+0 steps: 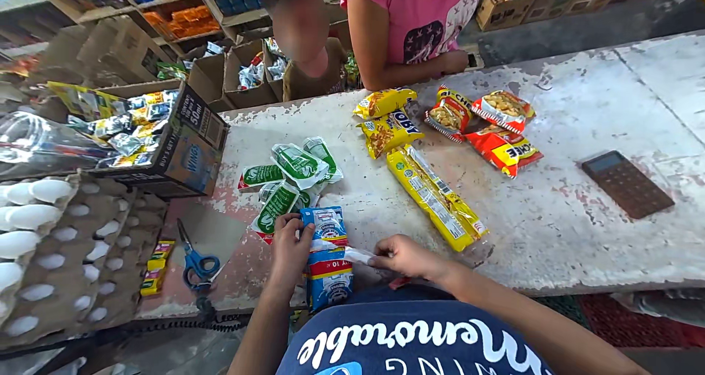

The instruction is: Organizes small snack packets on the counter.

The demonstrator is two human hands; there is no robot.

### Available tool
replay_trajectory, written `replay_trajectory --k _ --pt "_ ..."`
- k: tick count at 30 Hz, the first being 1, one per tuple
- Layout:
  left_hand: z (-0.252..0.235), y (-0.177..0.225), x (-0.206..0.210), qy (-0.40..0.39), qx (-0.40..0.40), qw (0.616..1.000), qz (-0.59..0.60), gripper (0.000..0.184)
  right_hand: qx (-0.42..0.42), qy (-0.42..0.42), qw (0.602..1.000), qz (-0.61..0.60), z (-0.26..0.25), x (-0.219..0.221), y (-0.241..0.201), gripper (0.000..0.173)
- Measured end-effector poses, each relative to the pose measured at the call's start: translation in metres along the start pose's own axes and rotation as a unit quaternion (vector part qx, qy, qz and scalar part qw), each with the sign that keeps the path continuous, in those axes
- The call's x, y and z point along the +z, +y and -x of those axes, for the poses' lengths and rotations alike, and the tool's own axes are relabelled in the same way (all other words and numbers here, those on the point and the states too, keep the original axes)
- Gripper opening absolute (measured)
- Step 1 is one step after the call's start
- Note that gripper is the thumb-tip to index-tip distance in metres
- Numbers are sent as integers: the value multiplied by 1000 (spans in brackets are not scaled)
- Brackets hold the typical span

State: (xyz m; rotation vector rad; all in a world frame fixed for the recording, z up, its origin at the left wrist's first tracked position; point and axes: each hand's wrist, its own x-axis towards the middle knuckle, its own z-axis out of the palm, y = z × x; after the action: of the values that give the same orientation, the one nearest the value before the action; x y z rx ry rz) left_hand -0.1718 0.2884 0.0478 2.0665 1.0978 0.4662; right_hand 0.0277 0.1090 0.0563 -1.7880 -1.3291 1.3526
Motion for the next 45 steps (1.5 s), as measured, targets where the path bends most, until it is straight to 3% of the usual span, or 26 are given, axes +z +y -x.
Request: replay_trajectory --k 2,4,5,7,9,14,16,19,20,23,26,29,32,35,36,38,40,42,45 --pt "0 -14 -2 -17 -33 998 51 25 17 39 999 5 12 -16 11 33" --pt "-1 -32 -5 -27 -72 991 113 23 47 140 984 -104 26 -29 23 18" --pt "-1 -38 -6 -24 -85 986 141 23 52 196 961 -188 32 -36 27 13" --pt "1 -45 -7 -13 -96 979 180 21 19 281 907 -311 43 -50 30 20" --pt "4 -46 -5 -4 -95 978 188 24 -37 311 878 -361 51 -55 29 23" --pt "9 -35 -6 52 -15 996 67 42 -115 320 868 -363 35 -39 16 21" --pt "13 -25 -10 73 31 997 17 49 -92 307 870 -374 24 -32 10 18" --pt "14 -17 -17 50 96 994 -22 43 -60 206 917 -337 2 -23 0 63" --pt "10 -19 -18 33 120 992 -34 39 -51 168 938 -298 -8 -18 -4 68" --pt "-8 -24 -14 -32 201 976 -79 35 -17 68 995 -76 -45 4 -17 56" --pt "-28 -25 -5 -98 222 963 -121 38 -23 5 999 46 -68 19 -32 39" --pt "-38 -26 -3 -141 183 967 -109 38 -104 102 985 93 -53 13 -56 29" --pt "-32 -21 0 -128 148 975 -102 34 -264 256 921 133 -20 -17 -90 24" --pt "-28 -30 7 -87 163 980 -78 37 -335 238 909 63 -1 -47 -104 34" --pt "-28 -38 8 -71 182 980 -45 36 -307 198 930 47 -1 -47 -96 38" --pt "-27 -58 8 -42 218 974 54 35 -174 100 978 61 -13 -30 -64 41" --pt "-24 -72 8 -22 239 959 148 33 -83 9 993 80 -28 -5 -29 31" --pt "-18 -76 8 -10 234 956 178 31 -71 -21 996 52 -35 17 -12 33" --pt "-14 -72 7 -4 221 966 132 31 -87 -7 996 -5 -42 33 -9 37"
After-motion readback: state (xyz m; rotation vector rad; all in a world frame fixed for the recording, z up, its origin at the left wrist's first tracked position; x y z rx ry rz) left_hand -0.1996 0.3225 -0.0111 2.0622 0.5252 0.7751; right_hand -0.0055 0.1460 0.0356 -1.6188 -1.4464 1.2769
